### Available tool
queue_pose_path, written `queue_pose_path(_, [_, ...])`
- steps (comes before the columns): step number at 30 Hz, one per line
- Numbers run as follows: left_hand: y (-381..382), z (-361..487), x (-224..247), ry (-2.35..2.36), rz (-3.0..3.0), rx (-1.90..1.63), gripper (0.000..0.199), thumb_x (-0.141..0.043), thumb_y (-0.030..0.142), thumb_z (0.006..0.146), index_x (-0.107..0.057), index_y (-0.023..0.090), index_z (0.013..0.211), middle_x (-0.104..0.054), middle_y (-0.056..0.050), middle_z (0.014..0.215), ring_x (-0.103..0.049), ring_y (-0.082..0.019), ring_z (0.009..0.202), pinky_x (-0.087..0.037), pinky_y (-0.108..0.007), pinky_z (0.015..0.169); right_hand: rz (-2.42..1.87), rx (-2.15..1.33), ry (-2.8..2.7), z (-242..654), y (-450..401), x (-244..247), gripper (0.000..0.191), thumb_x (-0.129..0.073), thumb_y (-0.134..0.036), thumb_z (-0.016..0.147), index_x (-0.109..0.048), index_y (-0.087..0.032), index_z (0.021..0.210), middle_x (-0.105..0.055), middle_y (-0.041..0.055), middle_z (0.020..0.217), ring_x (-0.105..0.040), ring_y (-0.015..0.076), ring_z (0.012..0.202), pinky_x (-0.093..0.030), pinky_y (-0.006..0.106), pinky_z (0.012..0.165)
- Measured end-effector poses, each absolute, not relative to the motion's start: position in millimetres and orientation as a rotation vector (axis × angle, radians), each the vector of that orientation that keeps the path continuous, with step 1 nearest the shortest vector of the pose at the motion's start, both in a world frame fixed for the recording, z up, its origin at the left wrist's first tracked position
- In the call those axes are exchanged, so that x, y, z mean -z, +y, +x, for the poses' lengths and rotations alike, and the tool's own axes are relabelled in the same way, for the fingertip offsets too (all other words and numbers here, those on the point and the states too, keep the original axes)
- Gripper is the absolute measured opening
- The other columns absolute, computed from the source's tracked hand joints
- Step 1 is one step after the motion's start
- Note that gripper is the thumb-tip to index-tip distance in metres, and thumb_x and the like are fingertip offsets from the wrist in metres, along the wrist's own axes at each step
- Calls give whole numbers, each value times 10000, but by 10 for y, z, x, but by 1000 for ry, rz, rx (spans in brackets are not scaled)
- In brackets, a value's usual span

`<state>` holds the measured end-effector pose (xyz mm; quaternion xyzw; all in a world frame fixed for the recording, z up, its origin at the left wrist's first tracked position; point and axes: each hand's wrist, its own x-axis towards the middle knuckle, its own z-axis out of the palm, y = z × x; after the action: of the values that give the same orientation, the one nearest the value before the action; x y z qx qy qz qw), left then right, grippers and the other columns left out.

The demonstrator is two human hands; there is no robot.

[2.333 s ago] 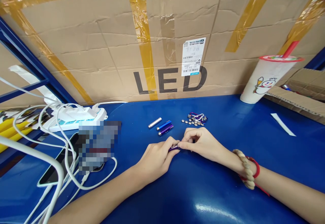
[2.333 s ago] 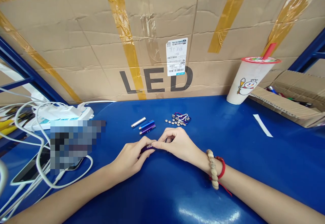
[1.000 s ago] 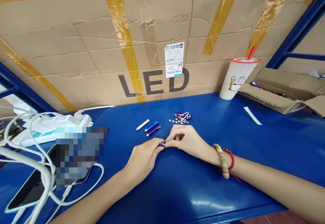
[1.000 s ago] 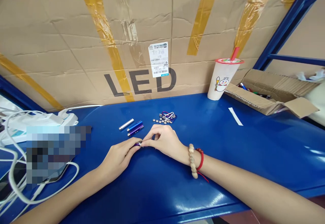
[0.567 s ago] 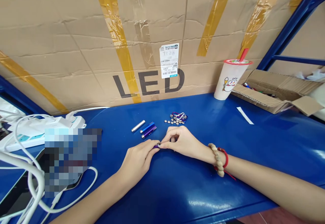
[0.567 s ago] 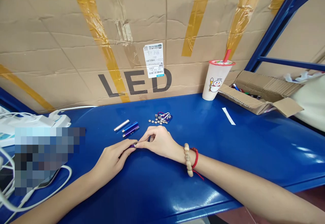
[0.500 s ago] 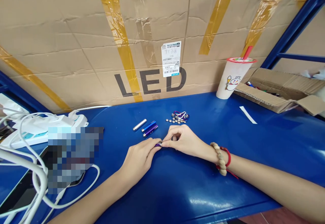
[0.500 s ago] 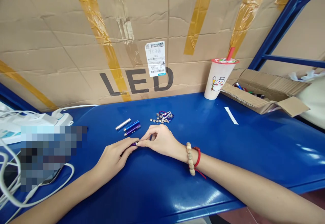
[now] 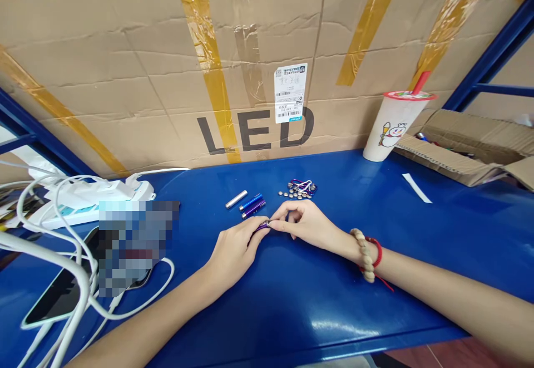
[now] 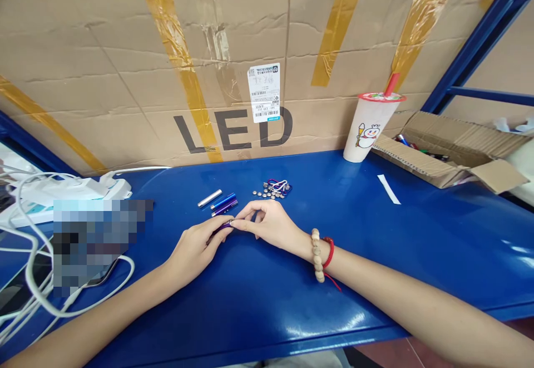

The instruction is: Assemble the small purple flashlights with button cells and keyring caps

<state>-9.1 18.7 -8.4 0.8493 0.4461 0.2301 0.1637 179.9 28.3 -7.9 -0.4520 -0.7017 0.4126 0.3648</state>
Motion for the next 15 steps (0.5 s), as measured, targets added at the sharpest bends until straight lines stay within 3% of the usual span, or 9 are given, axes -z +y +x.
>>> queue_pose_path(7, [164,-57,28,1337,2401,-638,239,-373,280,949,-583,244,1056,-666,17,788,-643,-155,721,-491,-248,752,-1205,-812,-1904,1851,344,-22,315,-592,-467,803,-679,-167,842,-655,-8,682,-551,72,450,-438,188,458])
queue_pose_path(11, [153,-48,11,1397,2379,-627,241,-384,314,948,-587,250,1061,-674,20,792,-654,-158,729,-494,-248,751,-1411,-311,-1884,2042,468,-118,257,-546,-427,849,-680,-211,882,-672,20,910,-612,125,691,-451,240,628])
queue_pose_path(15, [152,-59,21,1390,2390,-641,244,-385,336,948,-588,257,1058,-694,19,888,-665,-164,783,-497,-255,771,-1562,-78,-1945,2241,613,-71,253,-533,-390,857,-666,-230,1001,-656,39,1011,-611,197,878,-435,270,650])
